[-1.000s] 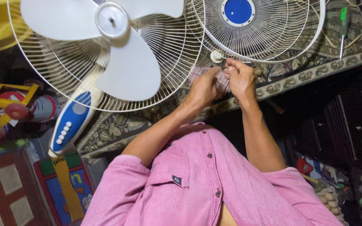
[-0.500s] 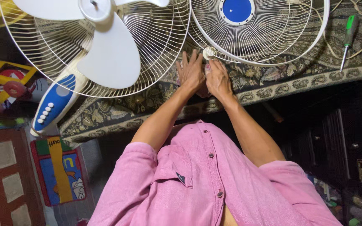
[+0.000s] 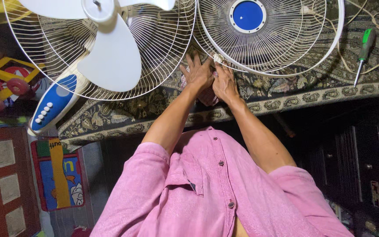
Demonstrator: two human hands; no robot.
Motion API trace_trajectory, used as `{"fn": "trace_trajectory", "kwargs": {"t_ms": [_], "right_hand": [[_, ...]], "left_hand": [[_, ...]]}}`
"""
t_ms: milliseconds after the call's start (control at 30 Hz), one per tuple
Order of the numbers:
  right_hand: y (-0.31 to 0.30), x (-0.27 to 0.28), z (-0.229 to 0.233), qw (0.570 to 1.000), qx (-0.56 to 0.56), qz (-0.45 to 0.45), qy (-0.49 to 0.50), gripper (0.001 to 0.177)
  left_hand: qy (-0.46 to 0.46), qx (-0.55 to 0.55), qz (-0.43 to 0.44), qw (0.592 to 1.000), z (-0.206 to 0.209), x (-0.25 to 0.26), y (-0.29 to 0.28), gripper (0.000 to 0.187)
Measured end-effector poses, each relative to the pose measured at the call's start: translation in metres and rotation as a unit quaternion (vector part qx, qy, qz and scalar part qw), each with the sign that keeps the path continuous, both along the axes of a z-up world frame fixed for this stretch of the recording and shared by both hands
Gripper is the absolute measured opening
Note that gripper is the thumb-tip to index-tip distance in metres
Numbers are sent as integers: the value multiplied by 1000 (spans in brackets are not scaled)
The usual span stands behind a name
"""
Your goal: The person assembles a white electric fan by hand. They attach the fan blades to the motor hub, secure them with a nut, and then attach the front and rear wire cages to complete the assembly.
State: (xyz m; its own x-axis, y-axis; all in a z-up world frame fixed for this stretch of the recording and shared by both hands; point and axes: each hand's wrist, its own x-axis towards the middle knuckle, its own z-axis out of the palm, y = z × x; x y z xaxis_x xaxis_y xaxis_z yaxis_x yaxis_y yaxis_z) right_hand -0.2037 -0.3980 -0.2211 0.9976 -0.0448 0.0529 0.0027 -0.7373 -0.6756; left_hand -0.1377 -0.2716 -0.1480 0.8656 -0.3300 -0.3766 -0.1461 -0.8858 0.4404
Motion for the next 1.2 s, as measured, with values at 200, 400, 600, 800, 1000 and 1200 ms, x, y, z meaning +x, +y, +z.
{"fn": "trace_trajectory", "kwargs": {"t_ms": [200,400,600,800,1000,1200], "right_hand": [[3,3,10,999,35,19,15,50],[23,-24,73,989,131,-40,62,50],[36,-43,109,979,188,-66,38,47],[46,-58,141,962,214,-146,-82,34],[49,-59,187,922,291,-175,-187,24],[65,-38,219,896,388,-111,-187,31]], "left_hand": [[32,-15,5,999,-1,3,3,65],[-7,-123,24,992,0,-13,24,44],[-55,-259,87,960,12,-34,41,34],[-82,-405,115,903,51,-62,50,36],[-112,-467,88,873,122,-78,54,36],[-168,-547,65,817,152,-67,78,35]]}}
